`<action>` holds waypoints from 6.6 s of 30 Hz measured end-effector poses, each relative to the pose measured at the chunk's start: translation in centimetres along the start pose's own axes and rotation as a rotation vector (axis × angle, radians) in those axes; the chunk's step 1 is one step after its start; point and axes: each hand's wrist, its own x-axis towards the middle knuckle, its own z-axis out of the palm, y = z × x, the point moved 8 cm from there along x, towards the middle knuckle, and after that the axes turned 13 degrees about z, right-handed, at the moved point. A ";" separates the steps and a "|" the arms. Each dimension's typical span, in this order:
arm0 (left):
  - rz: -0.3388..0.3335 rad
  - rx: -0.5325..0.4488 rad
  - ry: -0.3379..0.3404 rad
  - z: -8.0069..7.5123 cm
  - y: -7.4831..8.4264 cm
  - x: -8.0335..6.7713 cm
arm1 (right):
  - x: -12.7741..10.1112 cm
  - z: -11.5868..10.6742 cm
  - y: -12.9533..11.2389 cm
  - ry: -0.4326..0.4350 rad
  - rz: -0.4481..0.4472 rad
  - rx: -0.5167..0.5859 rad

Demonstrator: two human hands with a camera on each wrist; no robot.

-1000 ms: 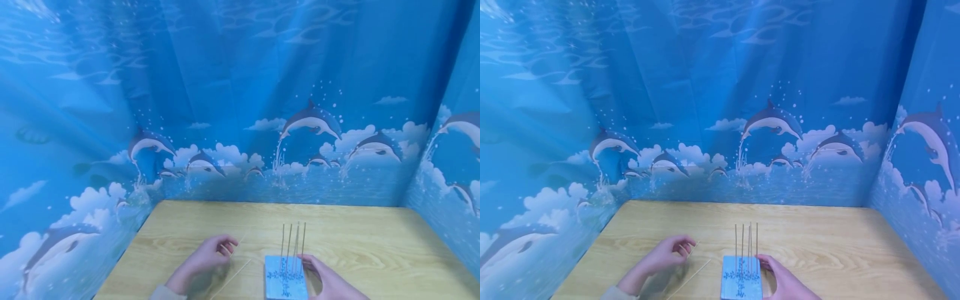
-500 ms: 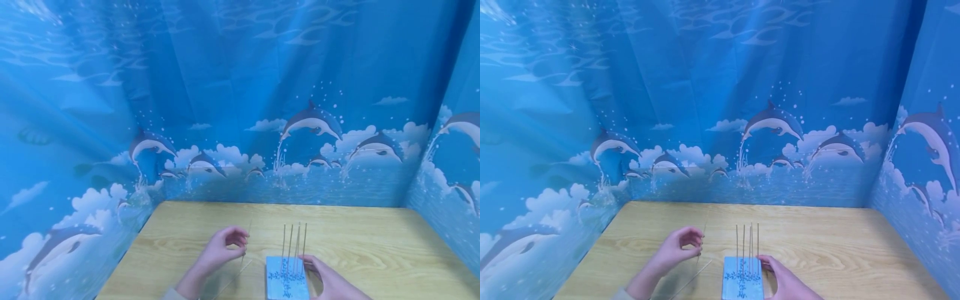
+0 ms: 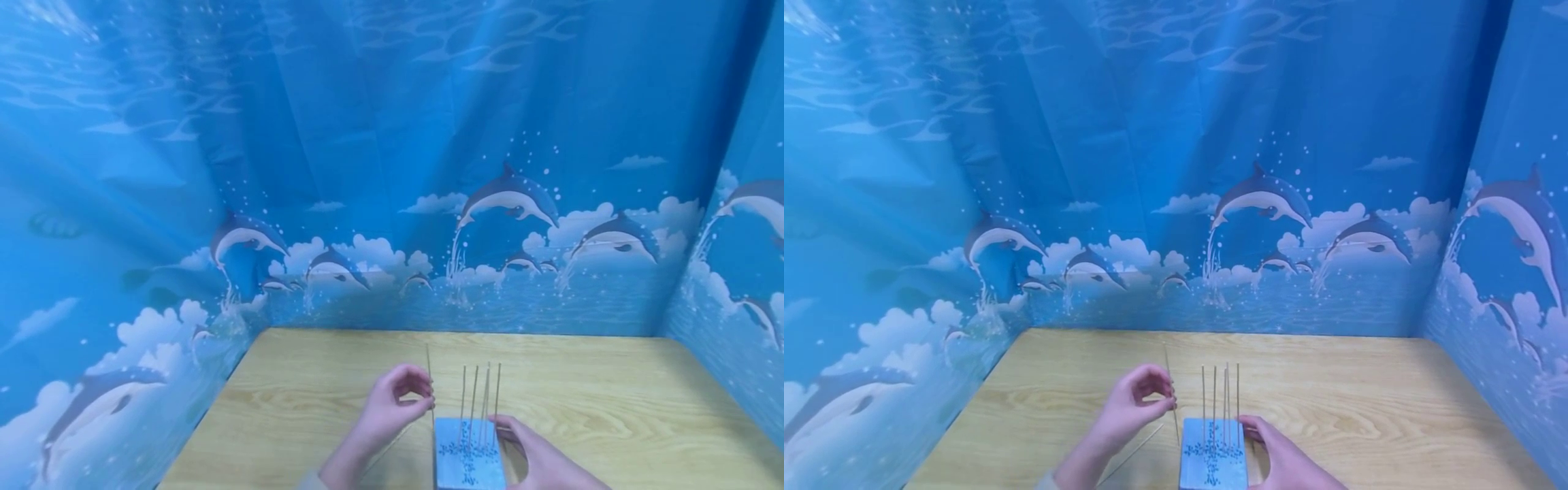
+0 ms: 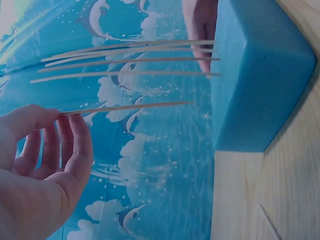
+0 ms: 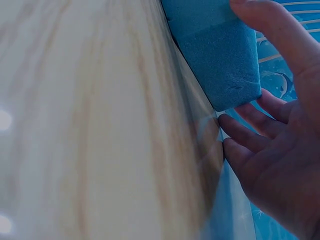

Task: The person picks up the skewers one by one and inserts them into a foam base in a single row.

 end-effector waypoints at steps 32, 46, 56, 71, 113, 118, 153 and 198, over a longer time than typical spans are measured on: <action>0.054 0.016 0.014 2.8 -0.9 0.1 | -0.2 -0.1 -0.2 0.094 -0.022 -0.071; 0.106 0.061 0.031 3.5 -1.7 -0.7 | -0.3 -0.1 -0.4 0.093 -0.067 -0.043; 0.114 0.079 0.026 3.6 -2.0 -0.6 | -0.2 -0.2 -0.5 0.092 -0.045 -0.051; 0.057 0.084 0.007 3.2 -2.3 -0.9 | -0.3 -0.1 -0.5 0.073 -0.006 -0.027; -0.276 0.485 -0.521 -7.1 -6.1 -6.5 | 0.0 0.4 0.5 -0.016 0.134 0.048; -0.348 0.426 -0.502 -6.9 -7.0 -6.9 | 0.0 0.5 0.5 -0.026 0.119 0.072; -0.265 0.377 -0.453 -6.5 -9.1 -5.9 | 0.0 -0.3 0.2 0.039 0.019 0.018; -0.081 -0.055 0.033 0.6 -1.9 -0.4 | 0.0 0.3 0.3 -0.001 0.087 0.031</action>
